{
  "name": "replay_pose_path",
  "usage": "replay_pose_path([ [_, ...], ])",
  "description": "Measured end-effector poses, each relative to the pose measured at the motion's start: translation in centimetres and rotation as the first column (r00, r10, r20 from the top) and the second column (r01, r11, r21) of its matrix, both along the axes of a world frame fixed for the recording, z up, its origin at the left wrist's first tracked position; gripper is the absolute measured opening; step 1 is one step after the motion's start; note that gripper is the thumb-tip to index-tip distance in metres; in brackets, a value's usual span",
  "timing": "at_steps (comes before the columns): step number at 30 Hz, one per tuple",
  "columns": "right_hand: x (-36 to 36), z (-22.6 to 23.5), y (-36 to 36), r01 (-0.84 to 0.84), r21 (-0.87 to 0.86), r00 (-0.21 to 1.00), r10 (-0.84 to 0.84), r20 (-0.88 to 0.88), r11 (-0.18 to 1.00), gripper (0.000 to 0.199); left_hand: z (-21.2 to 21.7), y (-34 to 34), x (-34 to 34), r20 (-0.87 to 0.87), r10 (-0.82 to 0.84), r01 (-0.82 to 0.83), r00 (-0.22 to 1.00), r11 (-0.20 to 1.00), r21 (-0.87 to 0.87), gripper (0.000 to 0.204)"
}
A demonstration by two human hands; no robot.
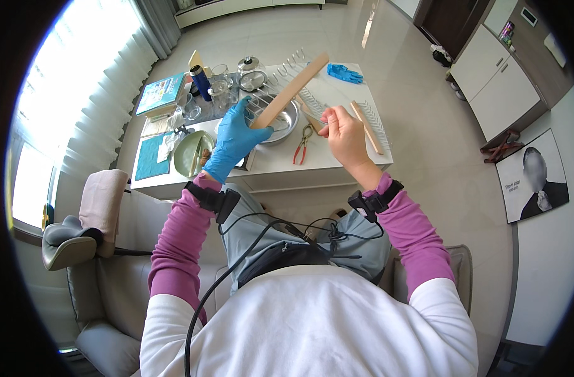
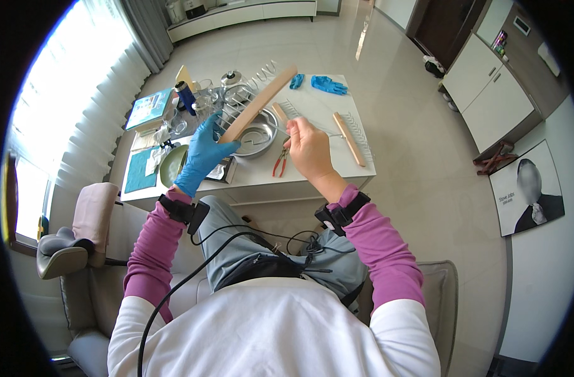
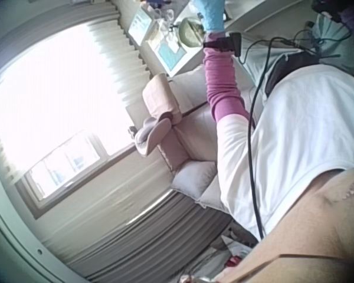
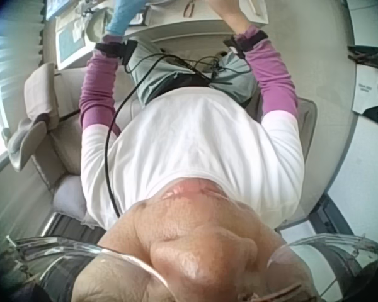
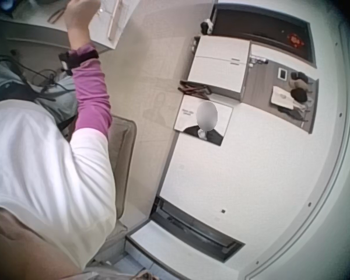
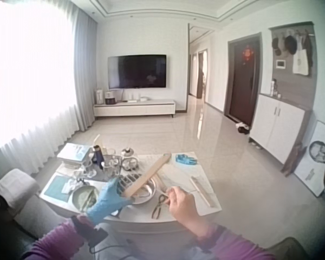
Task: The person assembles a wooden rack with metal wire hooks. They insert each hook into pre-drilled holes on the wooden base, then bend the wire to secure it in place. The person handles multiple hooks and two wooden racks, placing completed racks on the table.
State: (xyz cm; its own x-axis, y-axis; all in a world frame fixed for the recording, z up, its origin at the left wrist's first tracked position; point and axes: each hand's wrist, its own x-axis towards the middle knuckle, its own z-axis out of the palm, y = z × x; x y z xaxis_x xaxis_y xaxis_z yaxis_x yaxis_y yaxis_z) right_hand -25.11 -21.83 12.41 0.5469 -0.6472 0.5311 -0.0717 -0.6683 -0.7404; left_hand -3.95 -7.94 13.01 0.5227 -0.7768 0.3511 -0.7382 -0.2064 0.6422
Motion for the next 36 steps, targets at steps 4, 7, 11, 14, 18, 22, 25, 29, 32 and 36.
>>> replay_pose_path([
  [4, 0.1, 0.7, -0.5, -0.324, 0.738, 0.939, 0.105, 0.328, 0.592, 0.026, 0.1, -0.1, 0.0, 0.282, 0.037, 0.035, 0.959, 0.968, -0.247, 0.096],
  [7, -0.4, 0.5, -1.1, -0.571, 0.818, 0.819, 0.12, 0.561, 0.074, 0.026, 0.5, -0.2, 0.8, 0.407, 0.034, 0.13, 0.913, 0.921, -0.368, 0.104],
  [11, -0.7, -0.4, -1.3, -0.595, 0.782, 0.772, 0.138, 0.62, -0.182, 0.026, 0.2, 0.1, 1.3, 0.436, 0.032, 0.163, 0.899, 0.902, -0.401, 0.106],
  [14, -0.5, -0.5, -1.4, -0.613, 0.746, 0.737, 0.151, 0.658, -0.259, 0.026, -0.5, 0.1, 1.5, 0.402, 0.021, 0.145, 0.915, 0.915, -0.378, 0.106],
  [18, -0.3, -0.3, -0.9, -0.358, 0.928, 0.928, 0.15, 0.341, 0.108, 0.032, -1.4, -0.2, 1.9, 0.368, -0.029, 0.137, 0.929, 0.953, -0.271, 0.105],
  [22, 0.1, -1.1, -0.5, -0.191, 0.702, 0.981, 0.151, 0.12, 0.686, 0.038, -2.0, -0.4, 2.0, 0.163, -0.015, 0.022, 0.986, 0.999, -0.046, 0.098],
  [25, -0.1, -2.0, -0.4, -0.083, -0.002, 0.987, 0.082, -0.141, 0.997, 0.033, -2.1, -0.3, 2.2, 0.019, 0.005, -0.006, 1.0, 0.997, 0.075, 0.091],
  [29, -0.4, -2.4, -0.5, -0.071, -0.467, 0.98, -0.026, -0.197, 0.881, 0.017, -2.2, 0.0, 2.4, -0.103, -0.022, 0.042, 0.994, 0.98, 0.193, 0.085],
  [32, -0.5, -2.2, -0.2, -0.02, -0.544, 0.985, -0.077, -0.155, 0.839, 0.017, -2.6, 0.0, 2.1, -0.1, -0.047, 0.065, 0.994, 0.981, 0.183, 0.078],
  [36, -0.2, -2.2, -0.1, 0.025, -0.574, 0.992, -0.091, -0.086, 0.819, 0.017, -2.0, -0.1, 1.7, -0.259, -0.015, 0.092, 0.966, 0.954, 0.285, 0.093],
])
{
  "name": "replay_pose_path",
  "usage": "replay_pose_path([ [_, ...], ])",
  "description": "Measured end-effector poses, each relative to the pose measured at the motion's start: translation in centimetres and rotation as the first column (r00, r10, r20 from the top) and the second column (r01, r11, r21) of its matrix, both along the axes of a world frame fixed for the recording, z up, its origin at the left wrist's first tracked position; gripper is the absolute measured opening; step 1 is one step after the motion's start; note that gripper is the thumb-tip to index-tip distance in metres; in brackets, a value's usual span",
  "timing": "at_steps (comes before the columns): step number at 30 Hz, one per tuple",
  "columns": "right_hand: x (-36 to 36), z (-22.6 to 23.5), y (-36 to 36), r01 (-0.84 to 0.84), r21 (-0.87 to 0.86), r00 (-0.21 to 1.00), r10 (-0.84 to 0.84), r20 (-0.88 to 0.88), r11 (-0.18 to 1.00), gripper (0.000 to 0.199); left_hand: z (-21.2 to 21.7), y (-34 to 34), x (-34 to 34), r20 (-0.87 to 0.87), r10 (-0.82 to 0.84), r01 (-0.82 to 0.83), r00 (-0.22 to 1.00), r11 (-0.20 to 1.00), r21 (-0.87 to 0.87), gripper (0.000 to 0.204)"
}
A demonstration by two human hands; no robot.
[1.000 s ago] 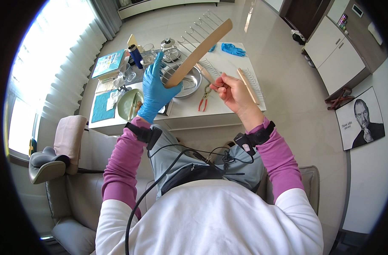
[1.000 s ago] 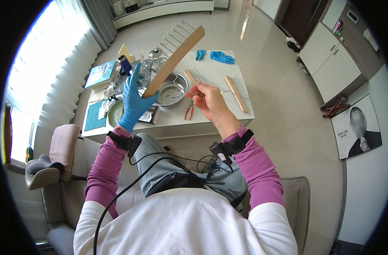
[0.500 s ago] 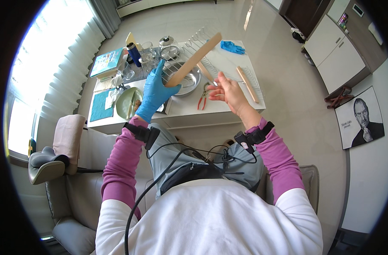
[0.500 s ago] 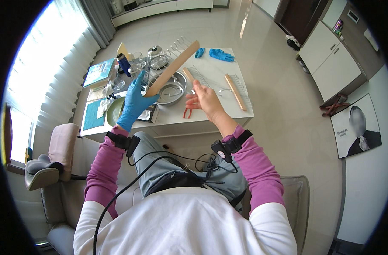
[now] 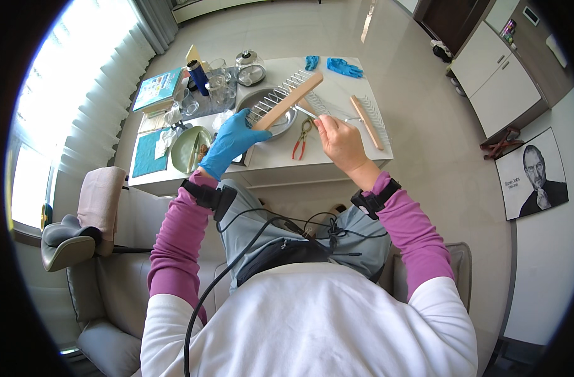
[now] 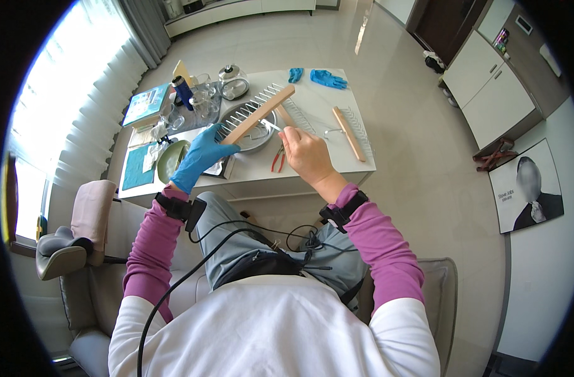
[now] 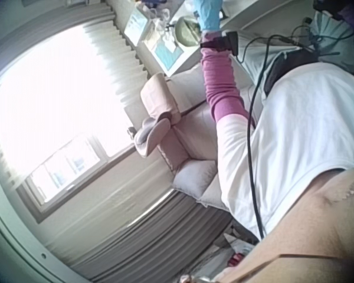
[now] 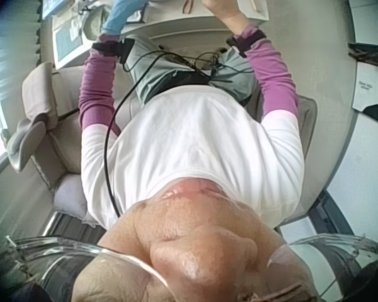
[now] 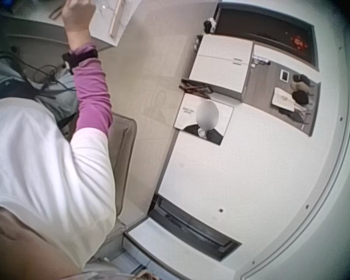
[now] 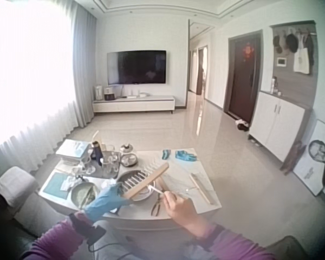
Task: The person assembles a wooden rack with metal wire hooks. They insert each hook into pre-drilled holes on the wooden base, then bend the wire to secure it in place. The person handles multiple hooks and two wooden racks, placing completed racks on the table.
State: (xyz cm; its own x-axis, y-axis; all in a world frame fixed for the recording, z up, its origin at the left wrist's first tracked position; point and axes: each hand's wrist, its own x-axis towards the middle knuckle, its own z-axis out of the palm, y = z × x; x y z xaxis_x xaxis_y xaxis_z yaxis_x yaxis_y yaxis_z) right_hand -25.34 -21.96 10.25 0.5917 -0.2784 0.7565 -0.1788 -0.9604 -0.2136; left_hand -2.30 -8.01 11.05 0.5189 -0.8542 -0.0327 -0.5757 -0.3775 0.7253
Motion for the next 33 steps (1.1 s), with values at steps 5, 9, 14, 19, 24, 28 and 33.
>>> replay_pose_path([
  [5, 0.3, -0.7, -0.3, 0.038, 0.069, 0.999, -0.038, -0.003, 0.997, 0.01, 1.0, 0.1, -1.6, 0.164, 0.058, -0.034, 0.985, 0.989, -0.147, 0.084],
  [9, 0.6, -0.4, -0.7, 0.005, 0.172, 1.0, -0.011, 0.03, 0.985, 0.011, 1.5, -0.2, -2.2, 0.35, 0.149, -0.057, 0.925, 0.964, -0.26, 0.087],
  [14, 0.4, 0.4, -0.5, -0.048, 0.448, 0.996, 0.008, 0.091, 0.893, 0.015, 2.4, -0.4, -2.6, 0.468, 0.178, -0.002, 0.866, 0.936, -0.353, 0.098],
  [19, 0.0, 0.9, -0.1, -0.089, 0.489, 0.993, 0.037, 0.116, 0.868, 0.017, 2.9, -0.4, -2.6, 0.584, 0.218, 0.113, 0.782, 0.871, -0.477, 0.103],
  [24, -0.4, 1.9, -0.2, -0.057, 0.302, 0.995, 0.03, 0.093, 0.951, 0.017, 2.5, -0.4, -2.3, 0.579, 0.225, 0.133, 0.784, 0.849, -0.511, 0.106],
  [28, -0.1, 2.8, -0.2, -0.134, 0.259, 0.981, 0.09, 0.172, 0.957, 0.02, 2.3, -0.4, -2.5, 0.592, 0.208, 0.15, 0.779, 0.855, -0.497, 0.109],
  [33, 0.4, 3.2, 0.0, -0.138, 0.247, 0.985, 0.108, 0.132, 0.959, 0.02, 2.5, -0.4, -3.0, 0.525, 0.154, 0.097, 0.837, 0.903, -0.419, 0.102],
])
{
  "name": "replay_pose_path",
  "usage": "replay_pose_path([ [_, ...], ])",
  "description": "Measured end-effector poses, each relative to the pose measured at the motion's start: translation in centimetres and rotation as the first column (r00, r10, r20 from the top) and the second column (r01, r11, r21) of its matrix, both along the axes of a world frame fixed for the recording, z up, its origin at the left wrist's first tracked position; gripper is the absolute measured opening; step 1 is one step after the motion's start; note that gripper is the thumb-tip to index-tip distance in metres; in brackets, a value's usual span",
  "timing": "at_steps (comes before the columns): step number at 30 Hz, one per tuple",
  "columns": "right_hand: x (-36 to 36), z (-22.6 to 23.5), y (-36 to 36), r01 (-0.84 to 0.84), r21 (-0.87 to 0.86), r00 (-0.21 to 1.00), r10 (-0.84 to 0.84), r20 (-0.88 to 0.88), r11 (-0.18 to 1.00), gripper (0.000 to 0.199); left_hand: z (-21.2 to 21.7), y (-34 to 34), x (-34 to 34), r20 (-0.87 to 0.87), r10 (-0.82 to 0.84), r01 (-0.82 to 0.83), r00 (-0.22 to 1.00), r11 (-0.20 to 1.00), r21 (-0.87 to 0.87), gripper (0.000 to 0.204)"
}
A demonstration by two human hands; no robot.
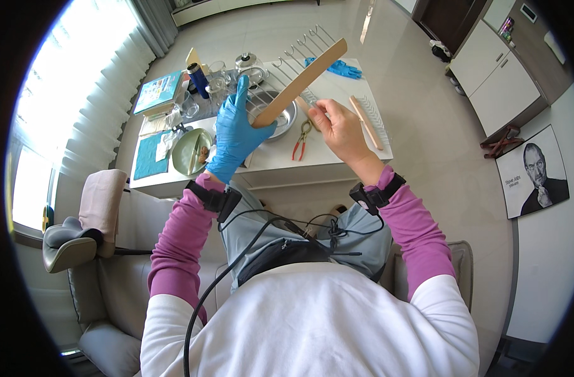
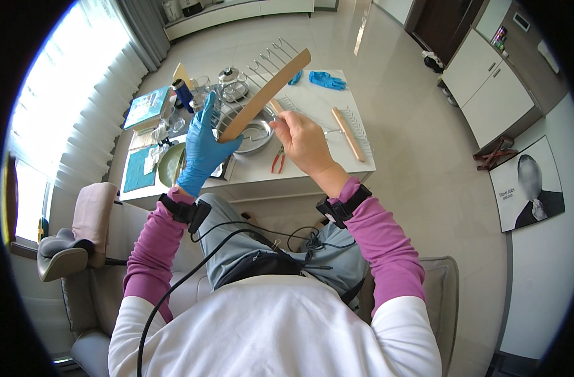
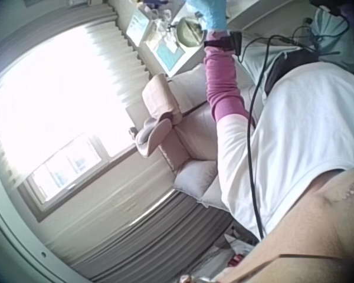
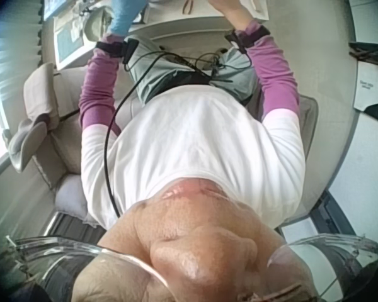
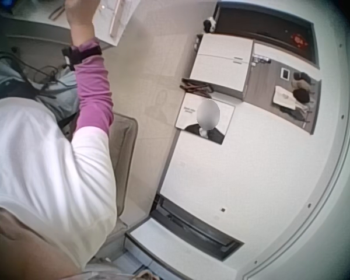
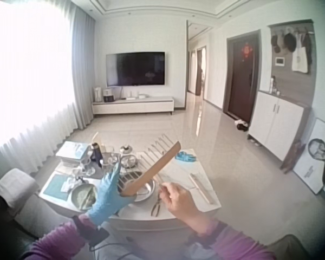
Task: The person assembles a wooden rack with metal wire hooks. They insert each hook into pre-drilled holes on the wooden base, then bend the wire to secure it in place. The person handles multiple hooks and two wooden racks, placing completed racks on the table.
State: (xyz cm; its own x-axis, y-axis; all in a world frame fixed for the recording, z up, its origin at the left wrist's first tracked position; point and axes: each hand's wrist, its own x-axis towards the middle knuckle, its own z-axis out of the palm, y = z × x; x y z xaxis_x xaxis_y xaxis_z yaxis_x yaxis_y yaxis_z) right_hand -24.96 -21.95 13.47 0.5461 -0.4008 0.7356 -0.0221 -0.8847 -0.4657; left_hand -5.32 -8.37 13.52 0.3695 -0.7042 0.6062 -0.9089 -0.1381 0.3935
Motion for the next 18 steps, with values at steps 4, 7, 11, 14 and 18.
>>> replay_pose_path([
  [4, 0.4, -0.2, 0.0, 0.008, -0.036, 1.0, -0.007, 0.013, 0.999, 0.018, 0.0, 0.2, -0.3, -0.002, -0.021, 0.021, 1.0, 1.0, 0.006, 0.104],
  [7, 0.6, -0.4, 0.0, 0.014, -0.051, 1.0, -0.014, 0.011, 0.999, 0.019, -0.3, 0.1, -0.2, -0.015, -0.081, 0.08, 0.997, 0.996, -0.038, 0.105],
  [11, 0.1, -0.7, -0.1, 0.041, -0.15, 0.998, -0.034, 0.045, 0.988, 0.02, -0.9, -0.1, 0.5, -0.084, -0.073, 0.07, 0.994, 0.997, -0.031, 0.105],
  [14, -0.4, -0.8, -0.5, 0.053, -0.188, 0.997, -0.042, 0.064, 0.981, 0.019, -1.3, 0.0, 1.0, -0.222, -0.014, 0.025, 0.975, 0.999, 0.044, 0.1],
  [18, -0.6, -1.4, -0.7, 0.065, -0.106, 0.998, -0.064, 0.009, 0.992, 0.016, -1.9, 0.0, 1.2, -0.318, 0.029, 0.003, 0.948, 0.995, 0.1, 0.098],
])
